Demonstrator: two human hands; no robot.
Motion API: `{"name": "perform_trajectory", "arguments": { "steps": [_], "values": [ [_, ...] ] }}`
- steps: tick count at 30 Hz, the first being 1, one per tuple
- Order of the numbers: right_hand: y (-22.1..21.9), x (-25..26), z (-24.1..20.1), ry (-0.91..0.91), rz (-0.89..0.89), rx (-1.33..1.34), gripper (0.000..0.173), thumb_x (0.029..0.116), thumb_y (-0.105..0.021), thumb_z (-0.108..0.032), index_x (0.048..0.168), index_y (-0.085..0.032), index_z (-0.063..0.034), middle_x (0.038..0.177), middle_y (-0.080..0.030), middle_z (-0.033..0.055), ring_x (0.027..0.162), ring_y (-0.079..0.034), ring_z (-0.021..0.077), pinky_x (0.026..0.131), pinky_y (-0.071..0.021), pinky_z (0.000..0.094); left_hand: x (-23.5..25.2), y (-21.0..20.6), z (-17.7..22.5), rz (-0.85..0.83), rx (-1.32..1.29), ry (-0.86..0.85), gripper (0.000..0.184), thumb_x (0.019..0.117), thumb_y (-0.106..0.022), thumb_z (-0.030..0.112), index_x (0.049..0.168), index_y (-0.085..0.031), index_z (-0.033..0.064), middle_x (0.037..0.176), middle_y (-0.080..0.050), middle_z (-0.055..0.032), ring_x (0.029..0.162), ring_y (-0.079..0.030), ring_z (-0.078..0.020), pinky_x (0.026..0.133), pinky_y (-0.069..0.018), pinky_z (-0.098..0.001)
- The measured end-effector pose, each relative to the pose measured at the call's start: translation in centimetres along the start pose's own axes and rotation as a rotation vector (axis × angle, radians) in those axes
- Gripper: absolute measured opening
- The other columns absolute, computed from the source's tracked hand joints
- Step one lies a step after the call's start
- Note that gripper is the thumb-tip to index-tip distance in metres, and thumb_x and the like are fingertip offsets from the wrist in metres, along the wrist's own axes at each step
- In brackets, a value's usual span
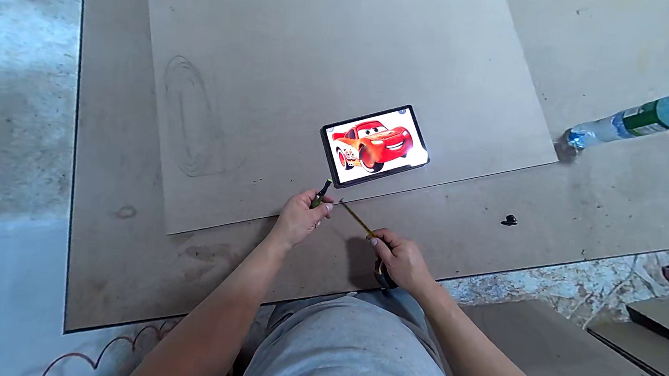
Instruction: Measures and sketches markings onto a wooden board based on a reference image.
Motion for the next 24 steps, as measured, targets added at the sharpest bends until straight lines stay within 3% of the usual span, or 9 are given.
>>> {"name": "perform_trajectory", "arguments": {
  "steps": [3, 5, 9, 11, 14, 16, 17, 20, 24],
  "values": [
    [-0.5, 0.9, 0.5, -0.058, 0.065, -0.054, 0.024, 0.1081, -0.05, -0.032, 0.121, -0.069, -0.0254, 0.083, -0.071, -0.0047, 0.071, -0.068, 0.0109, 0.066, -0.0597, 0.04, 2.9, 0.3, -2.5, 0.128, 0.004, 0.086, 0.02, 0.1018, -0.066, 0.015, 0.12, -0.07, 0.0087, 0.082, -0.071, -0.0055, 0.054, -0.055, -0.0132, 0.049, -0.044, -0.0267],
    [-1.0, 2.0, 0.8, -0.081, 0.114, -0.052, 0.026, 0.108, -0.049, -0.03, 0.123, -0.068, -0.0245, 0.086, -0.072, -0.004, 0.074, -0.069, 0.0118, 0.068, -0.0598, 0.0416, 4.5, 0.3, -3.6, 0.166, 0.083, 0.146, 0.029, 0.1037, -0.063, 0.019, 0.132, -0.066, 0.0137, 0.083, -0.071, -0.0045, 0.058, -0.057, -0.0146, 0.054, -0.047, -0.0297],
    [-1.9, 4.5, 0.7, -0.059, 0.27, -0.062, 0.03, 0.1094, -0.049, -0.038, 0.12, -0.07, -0.0202, 0.081, -0.07, 0.0017, 0.067, -0.067, 0.0175, 0.061, -0.0569, 0.0454, 6.6, -1.5, -3.3, 0.05, 0.242, 0.227, 0.049, 0.1065, -0.056, 0.021, 0.155, -0.049, 0.0227, 0.091, -0.073, -0.0037, 0.063, -0.058, -0.0149, 0.058, -0.0479, -0.0331],
    [-2.2, 5.9, 0.5, -0.031, 0.334, -0.044, 0.03, 0.109, -0.051, -0.037, 0.121, -0.072, -0.0193, 0.082, -0.073, 0.0019, 0.069, -0.07, 0.0168, 0.064, -0.0589, 0.0442, 7.0, -2.0, -3.1, 0.001, 0.272, 0.225, 0.053, 0.1054, -0.057, 0.02, 0.157, -0.046, 0.0256, 0.088, -0.074, -0.0034, 0.061, -0.058, -0.0148, 0.058, -0.0479, -0.0331],
    [-2.6, 7.5, -0.1, 0.023, 0.402, -0.027, 0.03, 0.1083, -0.052, -0.032, 0.127, -0.071, -0.0192, 0.093, -0.076, 0.0015, 0.078, -0.073, 0.0151, 0.071, -0.0614, 0.0428, 7.7, -0.4, -3.5, 0.033, 0.315, 0.197, 0.045, 0.1043, -0.059, 0.022, 0.149, -0.057, 0.0254, 0.089, -0.073, -0.004, 0.066, -0.061, -0.0162, 0.063, -0.0506, -0.0377],
    [-2.8, 7.9, -0.7, 0.064, 0.414, -0.048, 0.032, 0.1075, -0.052, -0.023, 0.134, -0.068, -0.015, 0.111, -0.076, 0.0056, 0.094, -0.074, 0.0183, 0.083, -0.0616, 0.0445, 8.1, 2.0, -3.4, 0.117, 0.431, 0.14, 0.038, 0.1046, -0.059, 0.025, 0.143, -0.062, 0.0231, 0.098, -0.074, -0.0081, 0.081, -0.069, -0.0223, 0.077, -0.0572, -0.0482],
    [-3.0, 8.1, -1.0, 0.07, 0.418, -0.064, 0.033, 0.107, -0.051, -0.021, 0.135, -0.067, -0.0144, 0.113, -0.076, 0.0066, 0.096, -0.074, 0.0192, 0.084, -0.0615, 0.0452, 8.3, 3.4, -3.2, 0.168, 0.515, 0.106, 0.038, 0.1048, -0.058, 0.025, 0.143, -0.062, 0.0227, 0.107, -0.074, -0.0115, 0.091, -0.071, -0.0277, 0.085, -0.0562, -0.0555],
    [-3.5, 8.6, -1.2, 0.053, 0.444, -0.1, 0.031, 0.1077, -0.051, -0.028, 0.131, -0.071, -0.0193, 0.099, -0.077, 0.0029, 0.083, -0.074, 0.0169, 0.074, -0.0617, 0.0443, 9.8, 7.2, -3.1, 0.304, 0.861, -0.099, 0.046, 0.1039, -0.056, 0.023, 0.15, -0.054, 0.0167, 0.134, -0.063, -0.0179, 0.116, -0.066, -0.0372, 0.096, -0.0531, -0.0629],
    [-3.8, 8.9, -1.5, 0.028, 0.486, -0.143, 0.03, 0.1078, -0.053, -0.033, 0.126, -0.074, -0.0237, 0.089, -0.077, -0.0004, 0.076, -0.073, 0.0143, 0.068, -0.0608, 0.0428, 12.4, 10.3, -5.9, 0.408, 1.159, -0.427, 0.052, 0.1045, -0.04, 0.031, 0.153, -0.049, 0.0152, 0.126, -0.06, -0.0266, 0.115, -0.059, -0.0455, 0.095, -0.0468, -0.0624]
  ]
}}
Point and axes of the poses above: each hand's wrist, its own x-axis towards the middle knuckle, its own y-axis out of the back of the hand, z = x × y, the point moved 3 cm from there along x, towards the middle knuckle
